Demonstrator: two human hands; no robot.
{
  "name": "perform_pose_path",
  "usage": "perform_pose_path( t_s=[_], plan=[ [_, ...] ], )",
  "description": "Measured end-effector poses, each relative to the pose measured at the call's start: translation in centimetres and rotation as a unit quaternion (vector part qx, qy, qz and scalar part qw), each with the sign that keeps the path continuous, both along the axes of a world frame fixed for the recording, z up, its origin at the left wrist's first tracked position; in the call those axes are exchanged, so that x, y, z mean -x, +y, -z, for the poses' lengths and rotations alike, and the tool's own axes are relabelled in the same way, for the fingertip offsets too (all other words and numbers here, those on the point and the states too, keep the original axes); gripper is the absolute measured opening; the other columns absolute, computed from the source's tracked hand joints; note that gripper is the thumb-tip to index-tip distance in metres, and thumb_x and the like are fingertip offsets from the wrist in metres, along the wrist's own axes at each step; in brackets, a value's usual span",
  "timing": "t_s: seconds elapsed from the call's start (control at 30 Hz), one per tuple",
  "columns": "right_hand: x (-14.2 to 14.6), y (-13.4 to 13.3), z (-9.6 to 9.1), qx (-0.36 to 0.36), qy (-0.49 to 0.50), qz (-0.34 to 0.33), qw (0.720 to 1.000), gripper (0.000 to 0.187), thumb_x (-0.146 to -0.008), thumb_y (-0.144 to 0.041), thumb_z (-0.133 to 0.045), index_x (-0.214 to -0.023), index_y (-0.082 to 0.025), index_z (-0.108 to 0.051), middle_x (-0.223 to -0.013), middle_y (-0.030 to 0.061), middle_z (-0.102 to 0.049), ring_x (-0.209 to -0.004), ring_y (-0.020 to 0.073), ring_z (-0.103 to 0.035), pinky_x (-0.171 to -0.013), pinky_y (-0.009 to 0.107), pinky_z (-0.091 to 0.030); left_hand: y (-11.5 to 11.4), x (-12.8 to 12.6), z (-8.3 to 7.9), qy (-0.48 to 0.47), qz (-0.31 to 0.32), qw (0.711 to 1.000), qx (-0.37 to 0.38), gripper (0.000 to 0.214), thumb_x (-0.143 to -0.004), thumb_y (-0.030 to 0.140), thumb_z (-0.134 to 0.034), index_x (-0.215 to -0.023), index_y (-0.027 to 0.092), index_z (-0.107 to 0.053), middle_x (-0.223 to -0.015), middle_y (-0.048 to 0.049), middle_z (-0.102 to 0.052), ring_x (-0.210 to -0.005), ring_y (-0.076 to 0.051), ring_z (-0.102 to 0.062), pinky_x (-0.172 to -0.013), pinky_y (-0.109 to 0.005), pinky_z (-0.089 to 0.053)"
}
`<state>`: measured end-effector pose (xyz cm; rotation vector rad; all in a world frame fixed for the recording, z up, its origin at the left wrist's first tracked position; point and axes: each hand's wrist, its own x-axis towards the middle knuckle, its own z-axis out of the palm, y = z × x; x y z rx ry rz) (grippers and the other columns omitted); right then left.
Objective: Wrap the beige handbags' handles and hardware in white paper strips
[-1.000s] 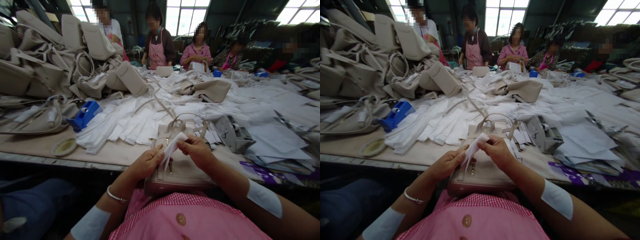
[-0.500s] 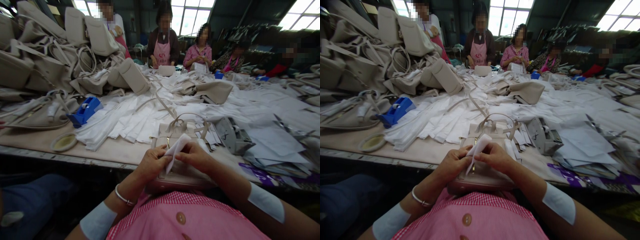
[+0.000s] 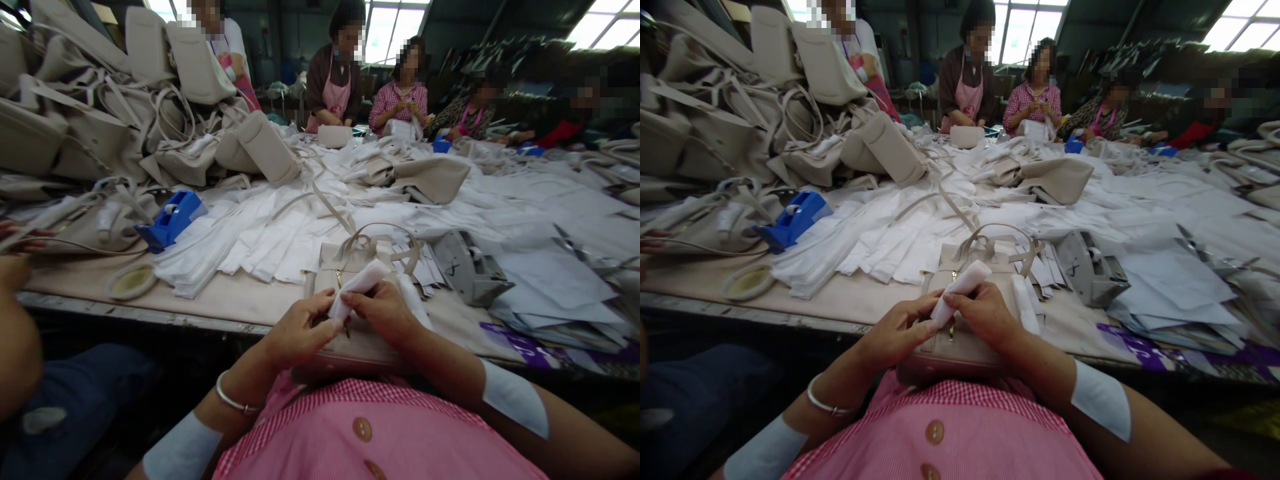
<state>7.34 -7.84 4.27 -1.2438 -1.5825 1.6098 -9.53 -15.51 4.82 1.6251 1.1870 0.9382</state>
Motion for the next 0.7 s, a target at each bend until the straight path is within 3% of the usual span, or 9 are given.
perform_pose_path(
  t_s=[0.1, 0.17, 0.27, 0.37, 0.43, 0.53, 0.6, 0.7],
  plan=[
    [0.1, 0.0, -0.1, 0.006, -0.010, 0.012, 1.000, 0.024, -0.069, -0.034, -0.072, -0.073, -0.011, -0.071, -0.061, 0.0001, -0.061, -0.056, 0.0108, -0.050, -0.054, 0.025, -0.039, -0.1, -0.9, 0.4, 0.059, -0.067, 0.996, 0.005, 0.021, -0.090, 0.032, -0.053, -0.092, 0.017, -0.068, -0.096, -0.0058, -0.069, -0.091, -0.020, -0.062, -0.083, -0.028, -0.047],
    [0.0, -0.1, -0.2, 0.006, -0.017, 0.000, 1.000, 0.026, -0.070, -0.036, -0.071, -0.071, -0.011, -0.069, -0.059, -0.0010, -0.058, -0.055, 0.0102, -0.048, -0.052, 0.025, -0.038, 0.0, -1.5, 0.6, 0.094, -0.088, 0.992, 0.007, 0.025, -0.092, 0.031, -0.049, -0.080, 0.018, -0.066, -0.078, -0.0019, -0.067, -0.073, -0.015, -0.059, -0.070, -0.025, -0.044],
    [-0.8, -0.2, -0.5, -0.013, -0.052, -0.044, 0.998, 0.028, -0.073, -0.039, -0.069, -0.069, -0.012, -0.068, -0.056, -0.0012, -0.056, -0.053, 0.0102, -0.047, -0.052, 0.025, -0.038, 0.2, -1.8, 0.5, 0.098, -0.087, 0.991, 0.018, 0.031, -0.094, 0.031, -0.045, -0.073, 0.018, -0.063, -0.070, 0.0004, -0.064, -0.066, -0.013, -0.056, -0.063, -0.022, -0.040],
    [-3.6, 1.0, -0.9, -0.103, -0.068, -0.047, 0.991, 0.031, -0.076, -0.043, -0.068, -0.081, -0.013, -0.071, -0.065, 0.0014, -0.062, -0.057, 0.0118, -0.052, -0.053, 0.025, -0.040, 0.3, -1.8, 0.3, 0.096, -0.100, 0.989, 0.045, 0.032, -0.093, 0.035, -0.046, -0.074, 0.017, -0.064, -0.071, 0.0004, -0.065, -0.066, -0.014, -0.056, -0.061, -0.021, -0.040],
    [-6.9, 3.2, -1.3, -0.193, -0.063, 0.032, 0.979, 0.036, -0.078, -0.045, -0.067, -0.097, -0.014, -0.071, -0.076, 0.0035, -0.067, -0.063, 0.0137, -0.056, -0.057, 0.026, -0.044, 0.4, -1.6, 0.5, 0.116, -0.118, 0.984, 0.065, 0.034, -0.091, 0.041, -0.049, -0.074, 0.018, -0.066, -0.070, 0.0006, -0.065, -0.067, -0.015, -0.058, -0.061, -0.021, -0.040],
    [-14.5, 8.2, -1.9, -0.267, -0.139, 0.241, 0.923, 0.037, -0.083, -0.043, -0.063, -0.107, -0.015, -0.069, -0.087, 0.0058, -0.070, -0.075, 0.0174, -0.061, -0.066, 0.028, -0.048, 0.9, -1.1, 1.1, 0.152, -0.130, 0.976, 0.092, 0.040, -0.087, 0.053, -0.051, -0.077, 0.020, -0.070, -0.070, 0.0011, -0.069, -0.070, -0.018, -0.061, -0.062, -0.022, -0.043],
    [-20.1, 11.3, -2.2, -0.204, -0.247, 0.361, 0.876, 0.030, -0.088, -0.037, -0.060, -0.108, -0.016, -0.068, -0.096, 0.0066, -0.070, -0.088, 0.0189, -0.063, -0.078, 0.029, -0.049, 1.4, -0.8, 1.6, 0.164, -0.136, 0.972, 0.100, 0.042, -0.084, 0.058, -0.052, -0.081, 0.021, -0.073, -0.075, 0.0018, -0.072, -0.075, -0.020, -0.065, -0.065, -0.022, -0.046],
    [-26.4, 14.3, -1.2, -0.111, -0.287, 0.401, 0.863, 0.026, -0.092, -0.032, -0.058, -0.107, -0.012, -0.065, -0.105, 0.0096, -0.067, -0.094, 0.0204, -0.063, -0.083, 0.035, -0.052, 1.9, -0.6, 2.0, 0.184, -0.140, 0.967, 0.107, 0.042, -0.081, 0.061, -0.055, -0.088, 0.024, -0.075, -0.082, 0.0033, -0.075, -0.083, -0.022, -0.068, -0.069, -0.022, -0.049]
  ],
)
